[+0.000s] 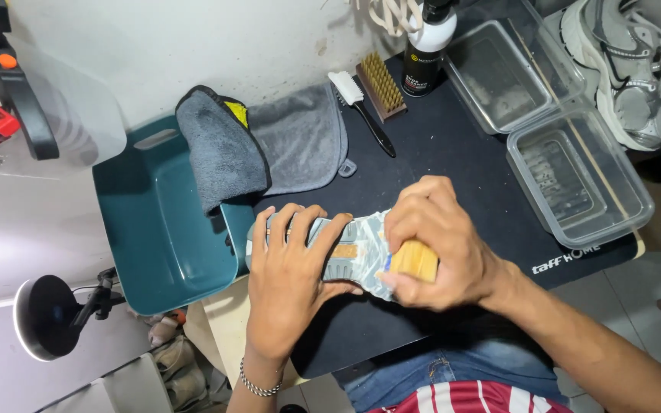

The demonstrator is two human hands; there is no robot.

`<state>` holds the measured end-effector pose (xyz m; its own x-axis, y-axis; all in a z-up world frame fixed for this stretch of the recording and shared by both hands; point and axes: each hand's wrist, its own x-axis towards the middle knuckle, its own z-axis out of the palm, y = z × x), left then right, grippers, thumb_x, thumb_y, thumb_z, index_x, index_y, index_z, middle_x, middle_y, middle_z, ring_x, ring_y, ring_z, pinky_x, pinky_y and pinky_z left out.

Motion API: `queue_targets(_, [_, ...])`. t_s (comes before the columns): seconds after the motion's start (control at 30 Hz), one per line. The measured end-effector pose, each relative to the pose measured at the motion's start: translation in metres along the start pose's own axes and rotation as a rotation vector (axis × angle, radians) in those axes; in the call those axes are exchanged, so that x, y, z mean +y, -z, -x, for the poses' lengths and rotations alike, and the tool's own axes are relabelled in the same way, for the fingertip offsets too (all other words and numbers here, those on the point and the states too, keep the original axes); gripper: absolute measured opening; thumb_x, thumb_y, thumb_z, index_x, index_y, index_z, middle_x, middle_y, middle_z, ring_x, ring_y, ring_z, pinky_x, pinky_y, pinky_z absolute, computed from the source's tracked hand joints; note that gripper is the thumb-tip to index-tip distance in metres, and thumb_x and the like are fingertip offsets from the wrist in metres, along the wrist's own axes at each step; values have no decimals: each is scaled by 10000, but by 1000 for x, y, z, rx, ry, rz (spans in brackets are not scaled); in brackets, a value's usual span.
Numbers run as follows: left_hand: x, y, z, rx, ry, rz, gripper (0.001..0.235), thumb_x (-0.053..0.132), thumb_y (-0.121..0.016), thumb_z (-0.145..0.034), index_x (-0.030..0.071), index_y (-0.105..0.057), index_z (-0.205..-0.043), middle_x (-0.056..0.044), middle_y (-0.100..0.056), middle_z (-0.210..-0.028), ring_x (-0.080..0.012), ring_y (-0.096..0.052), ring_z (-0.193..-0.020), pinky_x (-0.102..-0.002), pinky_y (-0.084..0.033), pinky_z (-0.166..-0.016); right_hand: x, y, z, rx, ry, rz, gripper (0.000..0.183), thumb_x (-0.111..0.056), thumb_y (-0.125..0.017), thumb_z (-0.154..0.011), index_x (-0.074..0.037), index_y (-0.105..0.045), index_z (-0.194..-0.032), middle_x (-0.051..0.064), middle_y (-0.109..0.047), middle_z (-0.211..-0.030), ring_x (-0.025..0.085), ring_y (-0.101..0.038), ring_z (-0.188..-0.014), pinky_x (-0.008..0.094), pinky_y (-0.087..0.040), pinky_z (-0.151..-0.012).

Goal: The person scrubs the sole of a sneaker with a brush, then wipes the sole with a cloth. The person holds the shoe steady with one hand while scrubbing and wiping with the other.

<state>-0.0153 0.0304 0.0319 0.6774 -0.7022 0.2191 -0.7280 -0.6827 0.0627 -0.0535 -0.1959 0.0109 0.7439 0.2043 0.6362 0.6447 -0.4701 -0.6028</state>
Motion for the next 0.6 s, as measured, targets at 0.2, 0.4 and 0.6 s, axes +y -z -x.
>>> queue_targets(0.2, [2, 1, -3, -27, 17, 19, 777, 709, -751, -690, 205, -591, -1259, -62, -560, -1170, -313, -499, -1125, -530, -373, -1057, -2, -17, -1, -135, 301, 153, 219, -375, -700, -857, -161, -658, -851, 17, -636, -917, 278, -569, -896, 538, -381, -847])
queue_targets(0.4, [-1, -1, -10, -39, 24, 22, 910, 761, -845, -530, 243, -599, -1236, -43, -587, -1151, -293, -520, -1126, -514, -356, -1058, 11, -10, -23, -133, 120, 119, 195, -278, -687, -816, -132, -558, -804, 14, -595, -843, 275, -539, -910, 483, -336, -897])
queue_targets(0.6, [4, 0, -2, -11, 39, -2, 923, 704, -876, -522, 237, -596, -1267, -49, -558, -1164, -290, -511, -1134, -515, -362, -1081, 4, -15, 1, -150, 298, 20, 237, -389, -652, -843, -157, -615, -813, 6, -611, -880, 272, -550, -892, 522, -361, -865])
